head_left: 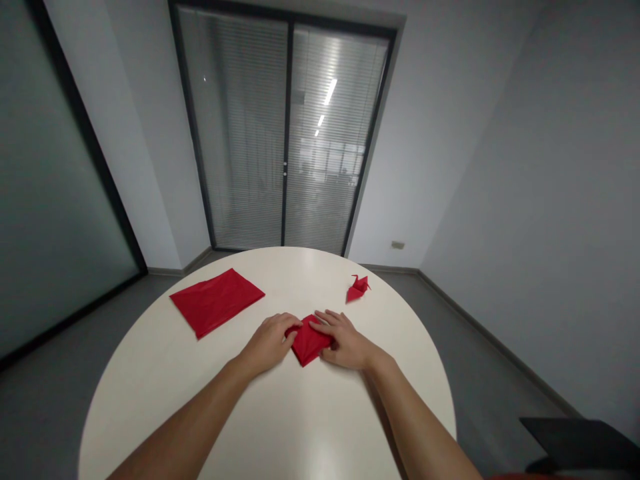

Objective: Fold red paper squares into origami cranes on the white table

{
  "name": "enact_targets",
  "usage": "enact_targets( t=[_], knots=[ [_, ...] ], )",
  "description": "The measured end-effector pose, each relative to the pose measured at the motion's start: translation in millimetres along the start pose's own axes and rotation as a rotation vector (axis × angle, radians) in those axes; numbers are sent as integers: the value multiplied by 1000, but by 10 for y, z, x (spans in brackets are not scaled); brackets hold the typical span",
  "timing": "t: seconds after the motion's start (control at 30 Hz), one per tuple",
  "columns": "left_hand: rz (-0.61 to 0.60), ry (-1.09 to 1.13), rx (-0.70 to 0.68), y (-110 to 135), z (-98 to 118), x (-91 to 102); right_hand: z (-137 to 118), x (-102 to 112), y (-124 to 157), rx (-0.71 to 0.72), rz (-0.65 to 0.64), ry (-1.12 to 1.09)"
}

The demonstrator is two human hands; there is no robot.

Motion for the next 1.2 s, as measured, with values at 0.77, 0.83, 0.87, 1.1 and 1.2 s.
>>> enact_targets(
  t=[0.77,0.83,0.87,1.1,1.2],
  knots=[
    [-217,-137,-67,43,-19,-137,-185,-84,27,-115,-191,-80],
    [-260,-119,-82,55,13,-137,-185,-72,23,-144,-186,-88],
    [-282,-121,-85,62,31,-135,-182,-65,17,-149,-167,-77],
    [-358,-170,-71,93,117,-103,-111,-97,-36,-126,-88,-9],
    [-348,-166,-84,97,146,-92,-61,-122,-47,-176,-112,-18]
  ],
)
Point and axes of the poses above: each hand's wrist, its own y-axis away from the middle knuckle, its own x-axis out of the back of the hand, z = x × y, the point moved 3 cm from there along -y, towards the middle knuckle, and after that the axes turned 9 degrees about -z, right-handed, at the moved point
